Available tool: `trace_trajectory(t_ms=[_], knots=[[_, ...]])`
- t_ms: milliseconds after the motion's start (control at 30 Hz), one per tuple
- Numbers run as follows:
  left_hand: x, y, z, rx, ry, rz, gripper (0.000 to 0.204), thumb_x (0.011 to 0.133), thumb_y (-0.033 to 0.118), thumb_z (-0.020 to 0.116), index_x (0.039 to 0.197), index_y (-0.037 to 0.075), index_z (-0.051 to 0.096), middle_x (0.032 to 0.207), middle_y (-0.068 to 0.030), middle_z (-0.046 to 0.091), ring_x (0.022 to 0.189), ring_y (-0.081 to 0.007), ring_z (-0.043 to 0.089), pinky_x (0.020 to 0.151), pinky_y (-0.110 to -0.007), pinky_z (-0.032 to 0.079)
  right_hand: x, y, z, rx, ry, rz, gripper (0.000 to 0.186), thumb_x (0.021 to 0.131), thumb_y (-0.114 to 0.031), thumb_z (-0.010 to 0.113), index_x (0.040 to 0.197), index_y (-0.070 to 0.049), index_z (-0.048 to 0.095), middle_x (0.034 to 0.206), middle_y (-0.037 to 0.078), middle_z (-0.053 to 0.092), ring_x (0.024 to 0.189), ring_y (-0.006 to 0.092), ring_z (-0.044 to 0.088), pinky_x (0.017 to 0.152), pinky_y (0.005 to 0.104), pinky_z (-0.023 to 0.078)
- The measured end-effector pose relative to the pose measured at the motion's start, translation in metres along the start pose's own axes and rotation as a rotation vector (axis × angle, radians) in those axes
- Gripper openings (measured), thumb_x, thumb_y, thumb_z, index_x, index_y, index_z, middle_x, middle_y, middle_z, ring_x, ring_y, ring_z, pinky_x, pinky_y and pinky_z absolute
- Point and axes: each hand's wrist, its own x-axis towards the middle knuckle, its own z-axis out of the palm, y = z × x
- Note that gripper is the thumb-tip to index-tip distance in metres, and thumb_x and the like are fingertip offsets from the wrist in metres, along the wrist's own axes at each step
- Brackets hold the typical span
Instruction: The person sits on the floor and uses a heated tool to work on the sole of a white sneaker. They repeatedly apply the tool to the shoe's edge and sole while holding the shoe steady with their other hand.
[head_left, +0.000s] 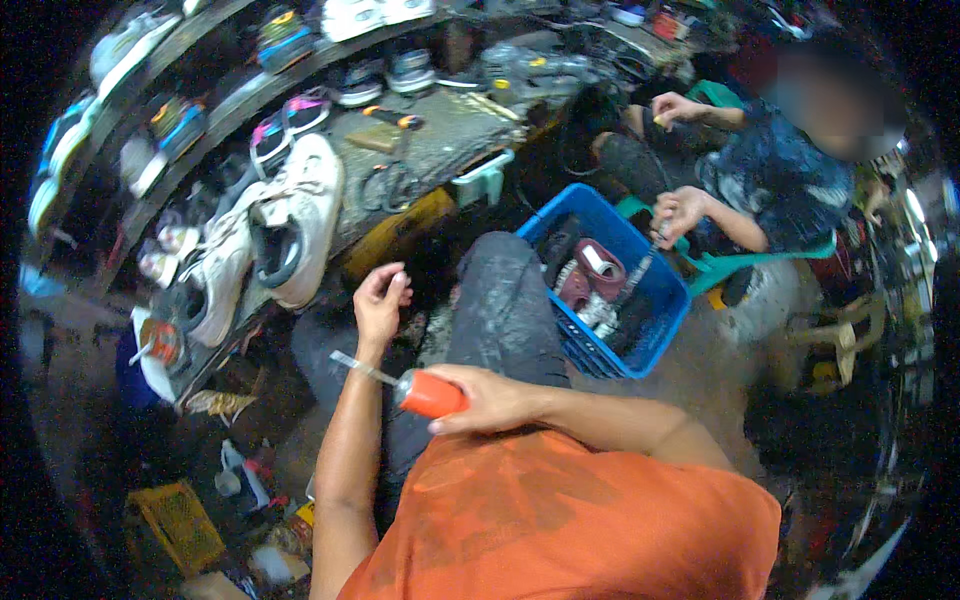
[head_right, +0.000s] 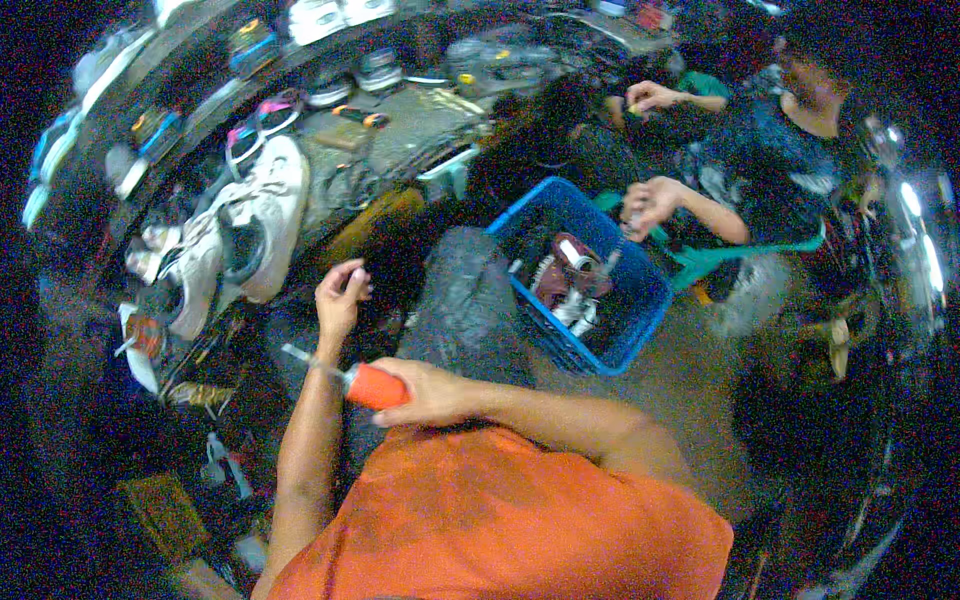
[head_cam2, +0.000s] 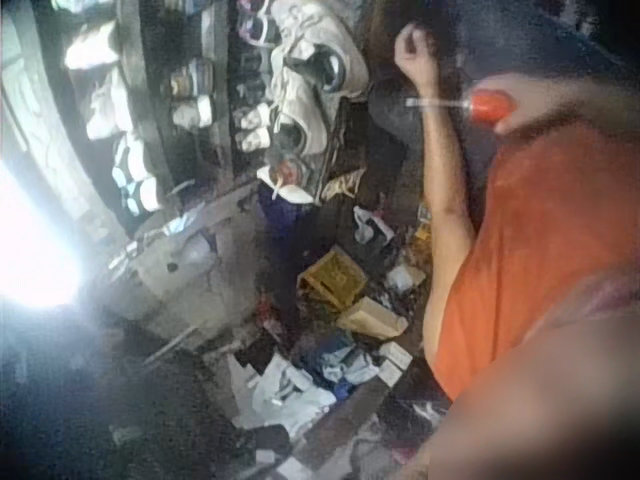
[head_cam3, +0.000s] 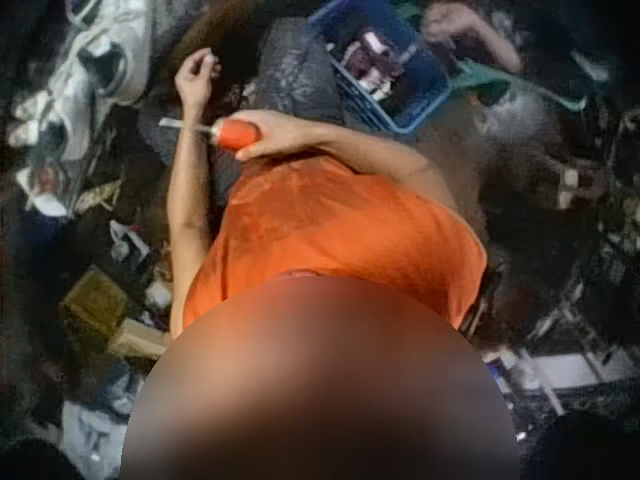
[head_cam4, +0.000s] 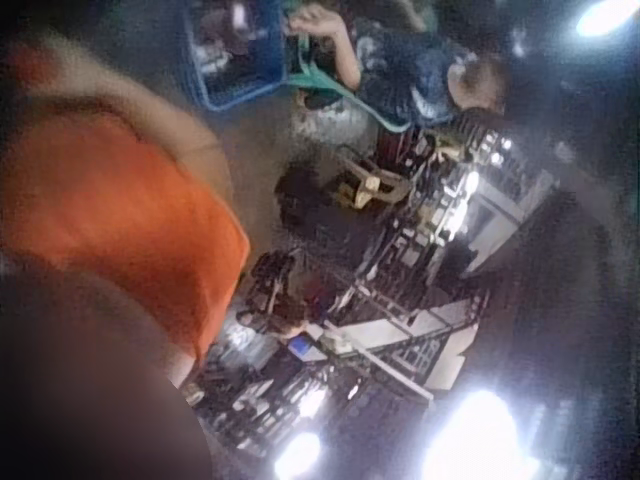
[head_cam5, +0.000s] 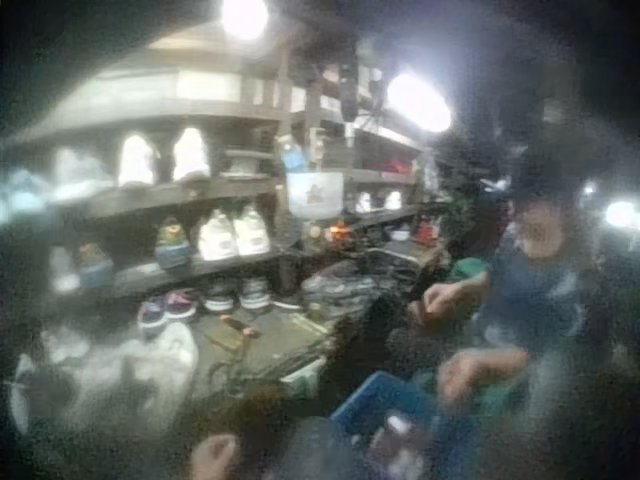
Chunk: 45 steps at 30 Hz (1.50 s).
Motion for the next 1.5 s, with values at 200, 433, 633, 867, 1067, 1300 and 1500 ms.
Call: trace_trajectory(t_ms=[200, 433, 633, 867, 1067, 1300, 1500], knots=[[0.034, 0.170, -0.048, 0.514, 0.345, 0.698, 0.026, 0.095, 0.020, 0.070, 0.110, -0.001, 0.072, 0.096, -0.0100, 0.074, 0.084, -0.0154, 0.068, 0.080, -0.030, 0.053, -0.051, 0.003, -0.058, 0.808, 0.014, 0.295, 0.078, 0.084, -0.009, 0.077, 0.143, -0.012, 0.027, 0.124, 0.020, 0.058, 0.082, 0.0290, 0.072, 0.068, 0.0402, 0.063], [0.214, 0.215, -0.101, 1.296, -0.002, 0.211, 0.072, 0.080, 0.055, 0.078, 0.126, 0.001, 0.067, 0.118, -0.0246, 0.070, 0.109, -0.0359, 0.069, 0.096, -0.041, 0.052, -0.063, 0.003, -0.083, 0.874, 0.198, 0.049, 0.091, 0.080, -0.010, 0.080, 0.151, -0.011, 0.024, 0.131, 0.020, 0.056, 0.104, 0.0349, 0.069, 0.083, 0.0554, 0.060], [0.246, 0.167, -0.109, 1.197, -0.193, -0.200, 0.102, 0.068, 0.066, 0.082, 0.130, -0.012, 0.059, 0.132, -0.0279, 0.061, 0.122, -0.0365, 0.061, 0.102, -0.041, 0.049, -0.082, 0.021, -0.094, 0.887, 0.287, 0.087, 0.086, 0.082, -0.011, 0.080, 0.148, -0.016, 0.025, 0.125, 0.021, 0.058, 0.104, 0.0409, 0.068, 0.087, 0.0647, 0.056], [0.148, 0.203, -0.079, 1.118, -0.183, 0.134, 0.107, 0.062, 0.035, 0.085, 0.145, -0.012, 0.036, 0.144, -0.0307, 0.049, 0.136, -0.0351, 0.048, 0.115, -0.038, 0.037, -0.097, 0.043, -0.108, 0.815, 0.476, 0.207, 0.053, 0.093, -0.024, 0.072, 0.133, -0.015, 0.038, 0.090, 0.011, 0.064, 0.070, 0.0257, 0.068, 0.062, 0.0419, 0.060], [0.043, 0.195, -0.038, 1.109, -0.219, 0.205, 0.100, 0.061, 0.027, 0.081, 0.143, -0.014, 0.040, 0.136, -0.0302, 0.056, 0.129, -0.0345, 0.055, 0.110, -0.036, 0.042, -0.112, 0.011, -0.132, 0.194, 0.653, 0.380, 0.045, 0.089, -0.019, 0.075, 0.123, -0.012, 0.047, 0.091, 0.007, 0.064, 0.072, 0.0158, 0.065, 0.060, 0.0306, 0.056], [0.025, 0.103, 0.021, 0.621, -0.673, -0.263, 0.076, 0.071, 0.027, 0.084, 0.131, -0.005, 0.051, 0.110, -0.0162, 0.068, 0.100, -0.0213, 0.066, 0.090, -0.035, 0.053, -0.136, -0.043, -0.170, -0.642, 0.706, 0.442, 0.045, 0.088, -0.030, 0.077, 0.120, -0.005, 0.057, 0.100, 0.014, 0.070, 0.090, 0.0229, 0.068, 0.082, 0.0367, 0.053], [0.029, 0.027, 0.063, 0.644, -0.635, -0.250, 0.091, 0.069, 0.059, 0.084, 0.123, -0.010, 0.059, 0.115, -0.0248, 0.069, 0.107, -0.0310, 0.068, 0.095, -0.036, 0.052, -0.116, 0.010, -0.141, -0.661, 0.462, 0.653, 0.059, 0.084, -0.046, 0.076, 0.122, -0.004, 0.056, 0.096, 0.025, 0.070, 0.092, 0.0411, 0.070, 0.082, 0.0478, 0.054]])
